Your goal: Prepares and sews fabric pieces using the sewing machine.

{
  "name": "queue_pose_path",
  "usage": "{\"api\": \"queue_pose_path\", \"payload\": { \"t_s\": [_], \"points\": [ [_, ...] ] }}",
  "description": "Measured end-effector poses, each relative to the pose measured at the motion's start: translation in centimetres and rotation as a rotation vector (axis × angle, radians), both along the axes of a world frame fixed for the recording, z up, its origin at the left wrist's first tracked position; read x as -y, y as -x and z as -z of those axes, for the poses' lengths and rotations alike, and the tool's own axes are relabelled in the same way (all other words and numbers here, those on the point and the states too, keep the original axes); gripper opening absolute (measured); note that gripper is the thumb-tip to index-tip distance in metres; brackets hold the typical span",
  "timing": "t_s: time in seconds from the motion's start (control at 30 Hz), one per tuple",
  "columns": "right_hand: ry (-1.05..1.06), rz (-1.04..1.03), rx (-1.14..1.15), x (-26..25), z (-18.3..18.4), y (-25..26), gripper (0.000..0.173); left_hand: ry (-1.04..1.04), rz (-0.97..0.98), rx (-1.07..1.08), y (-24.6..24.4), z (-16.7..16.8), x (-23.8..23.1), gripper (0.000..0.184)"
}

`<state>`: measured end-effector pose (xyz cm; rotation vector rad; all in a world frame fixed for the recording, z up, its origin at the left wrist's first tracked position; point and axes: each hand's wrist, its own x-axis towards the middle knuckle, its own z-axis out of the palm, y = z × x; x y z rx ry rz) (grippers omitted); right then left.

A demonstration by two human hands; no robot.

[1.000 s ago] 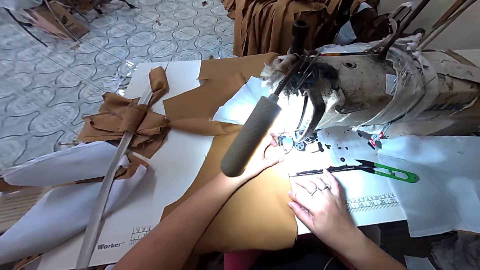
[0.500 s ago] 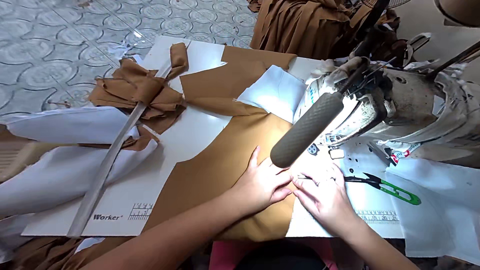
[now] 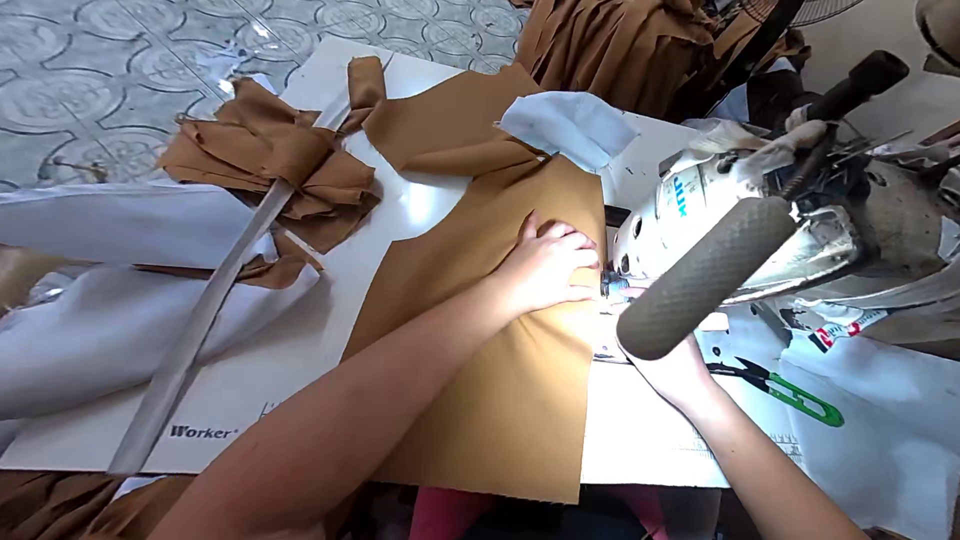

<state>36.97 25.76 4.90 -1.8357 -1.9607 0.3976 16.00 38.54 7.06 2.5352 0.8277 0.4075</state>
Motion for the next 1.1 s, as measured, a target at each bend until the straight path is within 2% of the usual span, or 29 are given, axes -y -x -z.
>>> {"api": "queue_pose_path", "payload": {
  "t_s": [0.3, 0.4, 0.57, 0.67, 0.73, 0.8, 0.87, 0.93, 1.0, 1.03, 1.1],
  "points": [
    [0.020, 0.008, -0.006, -0.2, -0.6, 0.5, 0.033, 0.061, 0.027, 0.029, -0.3, 0.2, -1.1, 0.039],
    [-0.009, -0.010, 0.048, -0.2, -0.6, 0.5, 0.033, 0.092, 0.004, 0.029, -0.5, 0.2, -1.8, 0.035],
    [-0.006, -0.009, 0.011, -0.2, -0.4, 0.4, 0.034, 0.067, -0.048, 0.016, -0.7, 0.0, -2.2, 0.037],
    [0.035, 0.034, -0.074, -0.3, -0.3, 0.5, 0.035, 0.042, -0.121, -0.227, 0.2, -3.6, 0.4, 0.048],
    [0.053, 0.051, -0.025, -0.4, -0.7, 0.7, 0.037, 0.228, -0.131, -0.477, 1.5, -7.9, 2.6, 0.061],
    [0.134, 0.048, 0.081, -0.4, -1.3, 0.9, 0.045, 0.402, -0.104, -0.599, 2.1, -9.5, 3.2, 0.051],
    [0.227, 0.038, 0.133, -0.7, -1.7, 0.9, 0.046, 0.342, -0.145, -0.572, 1.7, -8.4, 1.7, 0.028],
    [0.235, 0.020, 0.136, -0.9, -1.6, 0.8, 0.042, 0.109, -0.278, -0.447, 0.6, -7.1, -0.6, 0.030],
    [0.167, -0.008, 0.122, -0.9, -1.1, 0.8, 0.037, -0.232, -0.325, -0.168, 0.4, -3.5, -3.5, 0.029],
    [0.134, -0.017, 0.098, -0.8, -0.9, 0.8, 0.035, -0.283, -0.317, -0.079, 0.7, -2.2, -4.5, 0.028],
    [0.105, -0.022, 0.048, -0.8, -0.8, 0.7, 0.033, -0.172, -0.314, -0.138, 1.9, -2.1, -3.6, 0.036]
  ]
}}
